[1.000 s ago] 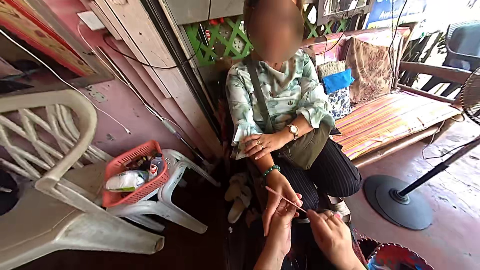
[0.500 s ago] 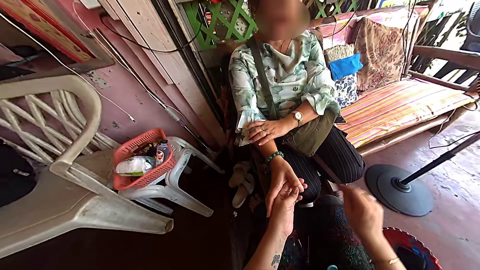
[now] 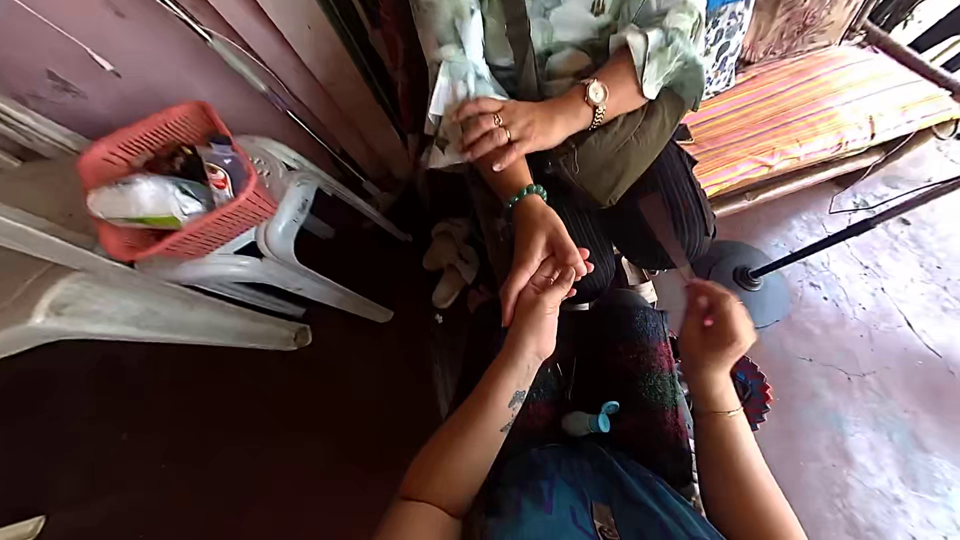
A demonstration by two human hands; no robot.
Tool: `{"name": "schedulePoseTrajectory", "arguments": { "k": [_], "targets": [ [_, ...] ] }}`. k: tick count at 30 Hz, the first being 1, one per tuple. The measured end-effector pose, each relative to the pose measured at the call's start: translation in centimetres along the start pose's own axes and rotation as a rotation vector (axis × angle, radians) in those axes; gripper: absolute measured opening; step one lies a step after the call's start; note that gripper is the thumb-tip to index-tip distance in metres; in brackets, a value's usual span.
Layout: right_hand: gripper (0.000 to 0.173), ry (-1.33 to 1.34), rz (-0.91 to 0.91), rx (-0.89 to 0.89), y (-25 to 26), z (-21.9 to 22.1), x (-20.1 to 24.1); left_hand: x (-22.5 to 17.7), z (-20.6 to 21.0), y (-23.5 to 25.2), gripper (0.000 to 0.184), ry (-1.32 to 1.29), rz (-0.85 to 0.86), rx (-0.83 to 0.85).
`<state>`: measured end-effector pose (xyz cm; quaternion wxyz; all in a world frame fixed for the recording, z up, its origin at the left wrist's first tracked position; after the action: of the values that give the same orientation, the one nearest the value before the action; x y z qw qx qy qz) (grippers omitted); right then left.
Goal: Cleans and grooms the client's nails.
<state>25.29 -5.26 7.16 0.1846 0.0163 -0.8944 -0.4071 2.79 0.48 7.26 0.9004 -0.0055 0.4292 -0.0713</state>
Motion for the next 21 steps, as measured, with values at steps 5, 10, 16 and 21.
{"name": "schedulePoseTrajectory", "arguments": {
  "k": [5,10,16,21],
  "targets": [
    [0.019,-0.051,-0.167,-0.041,0.7,1.7,2.0,0.0,-0.1,0.0,0.027,-0.038,0.012,0.004],
    [0.017,-0.038,-0.248,-0.061,0.6,3.0,3.9,-0.3,-0.1,0.0,0.026,-0.040,0.014,0.015],
    [0.023,-0.016,0.028,-0.054,1.8,2.7,-1.1,-0.8,-0.5,-0.5,0.029,-0.034,-0.018,0.045],
    [0.012,0.089,-0.379,0.008,1.0,2.8,5.5,-0.8,-0.9,-0.4,0.027,-0.084,-0.034,0.061]
  ]
}}
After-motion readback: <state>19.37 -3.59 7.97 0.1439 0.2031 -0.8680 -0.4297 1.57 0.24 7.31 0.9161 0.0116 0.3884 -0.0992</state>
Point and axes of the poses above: each hand's wrist, its own y-axis towards the middle knuckle, its own z-axis out of the palm, x = y × z, the point moved 5 cm from there along y, towards the middle knuckle, and after that the axes turned 11 degrees about -y, right-handed, at the moved point
